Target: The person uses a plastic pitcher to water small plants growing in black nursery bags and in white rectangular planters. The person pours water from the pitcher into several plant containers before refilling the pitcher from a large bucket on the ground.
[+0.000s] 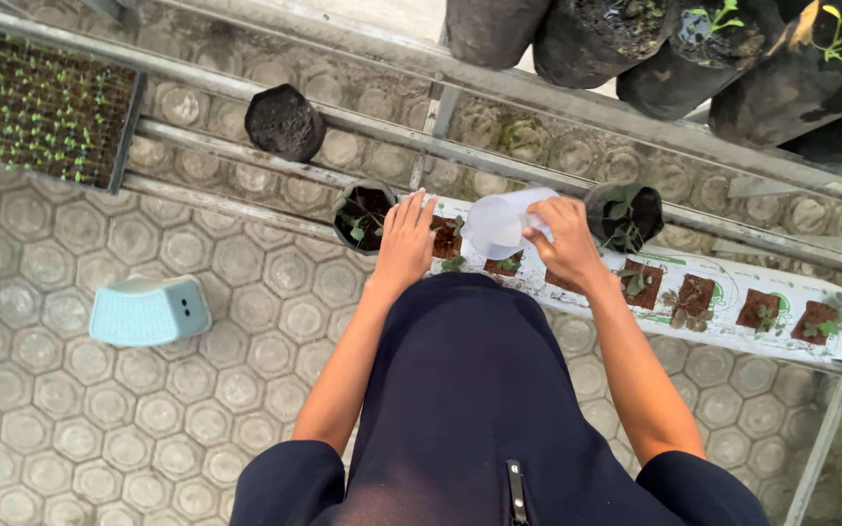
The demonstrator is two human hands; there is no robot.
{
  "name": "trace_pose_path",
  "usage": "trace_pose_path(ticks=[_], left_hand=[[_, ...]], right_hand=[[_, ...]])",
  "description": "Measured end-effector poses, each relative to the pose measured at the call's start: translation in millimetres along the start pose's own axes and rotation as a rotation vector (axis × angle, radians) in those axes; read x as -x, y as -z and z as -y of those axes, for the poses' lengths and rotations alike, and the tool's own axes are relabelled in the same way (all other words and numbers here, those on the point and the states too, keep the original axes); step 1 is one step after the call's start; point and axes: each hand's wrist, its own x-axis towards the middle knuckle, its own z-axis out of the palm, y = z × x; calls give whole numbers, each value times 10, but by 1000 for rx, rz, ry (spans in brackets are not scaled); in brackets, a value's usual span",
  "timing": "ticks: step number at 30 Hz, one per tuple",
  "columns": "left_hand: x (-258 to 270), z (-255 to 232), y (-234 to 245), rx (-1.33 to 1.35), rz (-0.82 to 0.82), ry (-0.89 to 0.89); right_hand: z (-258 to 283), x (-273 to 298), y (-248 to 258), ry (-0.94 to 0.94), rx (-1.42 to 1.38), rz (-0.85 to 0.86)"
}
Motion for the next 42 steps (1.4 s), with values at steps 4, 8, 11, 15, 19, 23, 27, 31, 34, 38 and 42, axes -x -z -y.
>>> trace_pose_path(ticks=[4, 8, 11, 15, 19, 23, 27, 31, 34, 38, 42], left_hand=[[-61, -19, 8, 22, -11, -11], [-123, -47, 24, -13, -2, -13], [-165, -60, 46, 4, 8, -20], [-208, -34, 85, 9, 19, 7], [-211, -4, 129, 2, 7, 24], [-219, 5, 160, 18, -14, 48], [-230, -2, 175, 28, -20, 65], [-234, -18, 183, 32, -11, 67], [-234, -12, 191, 65, -32, 61], [-237, -17, 187, 64, -32, 57], [-215, -51, 152, 64, -17, 53]], right_hand=[[43, 6, 23, -24, 28, 33], [107, -6, 58, -16, 56, 39], [152, -6, 84, -2, 70, 35], [171, -23, 99, 40, 94, 21], [184, -28, 93, 75, 110, 2], [192, -23, 74, 77, 124, 13], [191, -28, 42, 84, 144, 15], [197, -20, 20, 87, 148, 14], [199, -16, 16, 94, 169, 16], [219, -19, 25, 87, 150, 26], [242, -27, 53, 103, 154, 25]])
